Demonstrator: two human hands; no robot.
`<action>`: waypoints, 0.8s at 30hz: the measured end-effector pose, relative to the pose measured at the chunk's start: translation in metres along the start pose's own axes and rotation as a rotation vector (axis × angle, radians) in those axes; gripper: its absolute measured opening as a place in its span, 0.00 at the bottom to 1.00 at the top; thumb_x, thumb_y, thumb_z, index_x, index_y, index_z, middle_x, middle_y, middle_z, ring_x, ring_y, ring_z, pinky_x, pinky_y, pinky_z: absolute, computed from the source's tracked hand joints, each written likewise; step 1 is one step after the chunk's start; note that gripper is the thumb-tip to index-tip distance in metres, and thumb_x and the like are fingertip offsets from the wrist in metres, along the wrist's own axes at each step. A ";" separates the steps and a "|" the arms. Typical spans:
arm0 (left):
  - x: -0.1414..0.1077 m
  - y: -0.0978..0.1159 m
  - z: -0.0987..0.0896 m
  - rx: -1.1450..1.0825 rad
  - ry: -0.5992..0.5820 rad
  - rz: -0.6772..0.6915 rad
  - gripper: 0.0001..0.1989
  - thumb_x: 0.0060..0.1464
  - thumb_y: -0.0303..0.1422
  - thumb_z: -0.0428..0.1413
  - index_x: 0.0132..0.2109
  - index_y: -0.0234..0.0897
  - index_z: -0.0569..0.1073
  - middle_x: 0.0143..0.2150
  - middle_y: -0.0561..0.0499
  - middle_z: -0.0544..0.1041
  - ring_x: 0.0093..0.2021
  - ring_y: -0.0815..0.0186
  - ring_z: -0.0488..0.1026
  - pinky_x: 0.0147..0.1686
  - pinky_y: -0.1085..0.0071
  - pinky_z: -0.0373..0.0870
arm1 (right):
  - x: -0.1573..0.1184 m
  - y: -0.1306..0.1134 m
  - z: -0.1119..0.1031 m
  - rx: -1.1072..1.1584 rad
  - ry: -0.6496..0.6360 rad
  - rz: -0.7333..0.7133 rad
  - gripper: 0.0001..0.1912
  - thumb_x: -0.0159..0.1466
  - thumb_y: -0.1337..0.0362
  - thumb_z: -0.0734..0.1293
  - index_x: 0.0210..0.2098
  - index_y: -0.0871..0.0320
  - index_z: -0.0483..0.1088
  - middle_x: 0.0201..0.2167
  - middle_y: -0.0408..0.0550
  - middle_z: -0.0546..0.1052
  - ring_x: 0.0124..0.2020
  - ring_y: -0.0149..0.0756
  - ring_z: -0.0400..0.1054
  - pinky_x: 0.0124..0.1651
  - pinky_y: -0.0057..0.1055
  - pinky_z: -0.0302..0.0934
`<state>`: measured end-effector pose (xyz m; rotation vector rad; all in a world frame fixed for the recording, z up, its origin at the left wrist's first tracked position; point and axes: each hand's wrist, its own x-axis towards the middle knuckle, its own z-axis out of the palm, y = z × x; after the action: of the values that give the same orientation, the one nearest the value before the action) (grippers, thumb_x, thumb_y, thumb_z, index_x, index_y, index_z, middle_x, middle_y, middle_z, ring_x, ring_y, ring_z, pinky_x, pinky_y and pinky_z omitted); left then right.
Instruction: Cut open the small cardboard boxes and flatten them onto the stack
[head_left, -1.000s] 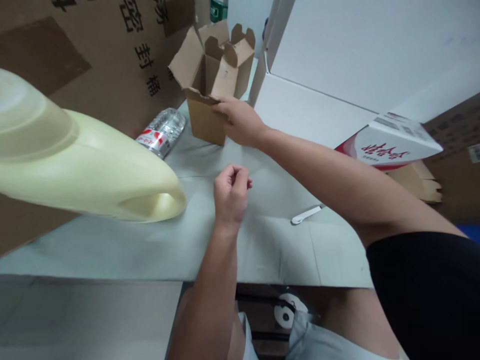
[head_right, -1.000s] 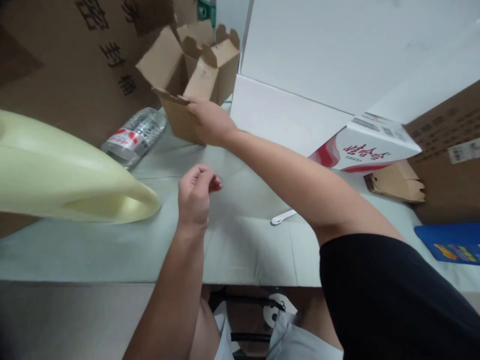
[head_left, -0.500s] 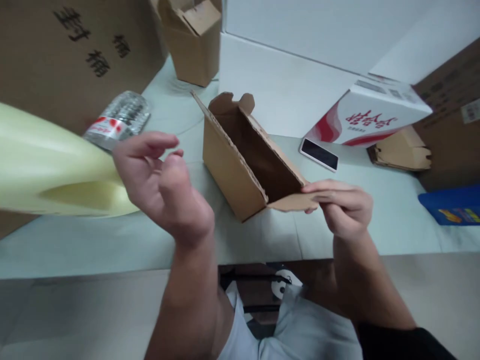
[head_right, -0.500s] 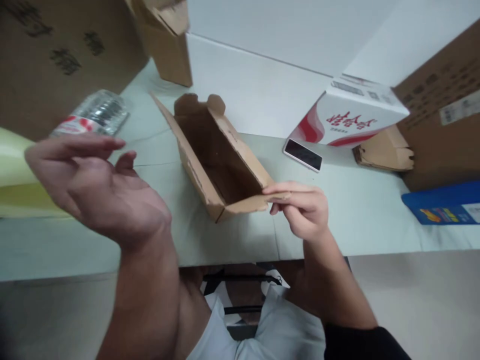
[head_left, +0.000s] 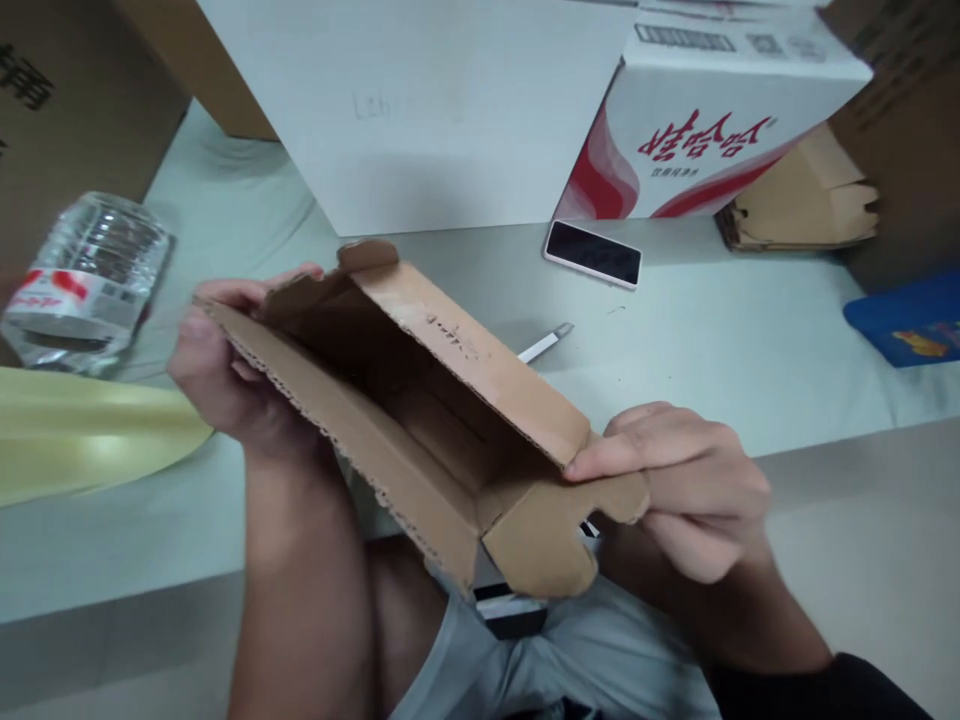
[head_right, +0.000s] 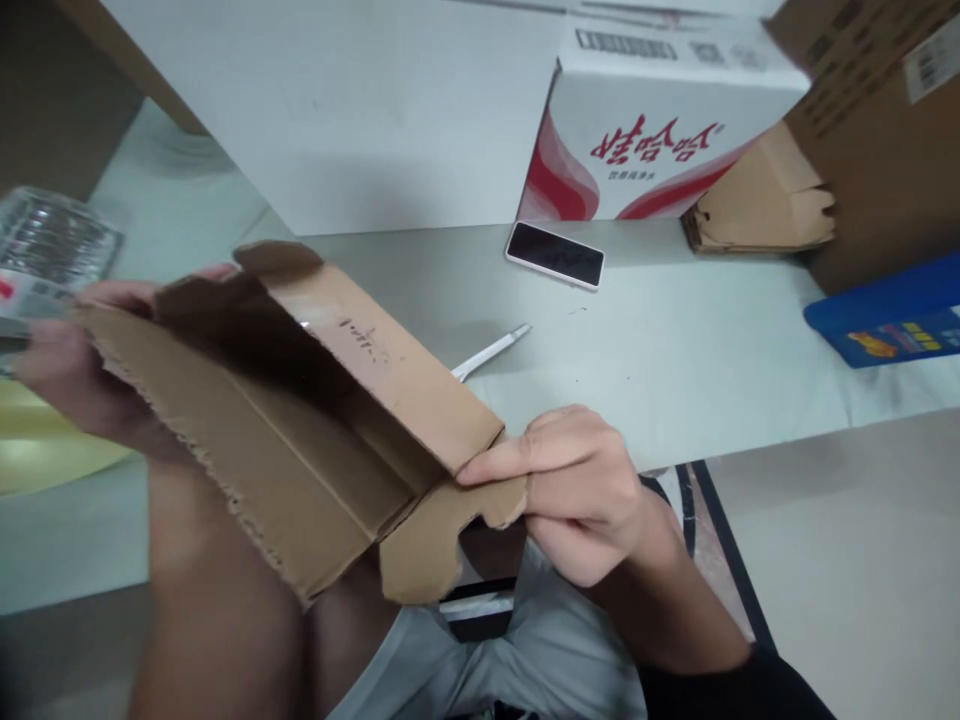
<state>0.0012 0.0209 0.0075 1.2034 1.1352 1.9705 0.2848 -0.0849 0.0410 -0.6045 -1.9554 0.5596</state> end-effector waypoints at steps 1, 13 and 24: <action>-0.001 -0.002 0.001 -0.011 0.028 0.048 0.20 0.55 0.54 0.52 0.32 0.41 0.68 0.31 0.52 0.71 0.40 0.61 0.77 0.50 0.56 0.75 | -0.003 0.002 -0.004 -0.053 0.018 0.002 0.14 0.56 0.80 0.60 0.24 0.57 0.72 0.36 0.50 0.87 0.17 0.28 0.66 0.18 0.31 0.58; -0.008 -0.006 0.005 -0.187 -0.034 0.069 0.19 0.62 0.50 0.54 0.33 0.38 0.71 0.28 0.50 0.78 0.35 0.60 0.80 0.50 0.55 0.77 | -0.016 0.019 -0.004 -0.306 0.080 0.253 0.21 0.65 0.73 0.64 0.53 0.49 0.78 0.75 0.50 0.67 0.29 0.30 0.79 0.32 0.34 0.77; -0.009 -0.030 -0.006 -0.054 -0.078 0.178 0.29 0.53 0.53 0.71 0.44 0.35 0.71 0.29 0.58 0.73 0.31 0.69 0.79 0.38 0.71 0.72 | -0.020 0.040 0.018 -0.446 0.382 0.170 0.33 0.63 0.60 0.75 0.66 0.36 0.66 0.61 0.48 0.71 0.42 0.37 0.73 0.36 0.36 0.73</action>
<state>0.0007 0.0262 -0.0234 1.3815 0.9591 2.0500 0.2833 -0.0685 -0.0048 -1.0800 -1.6734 0.0877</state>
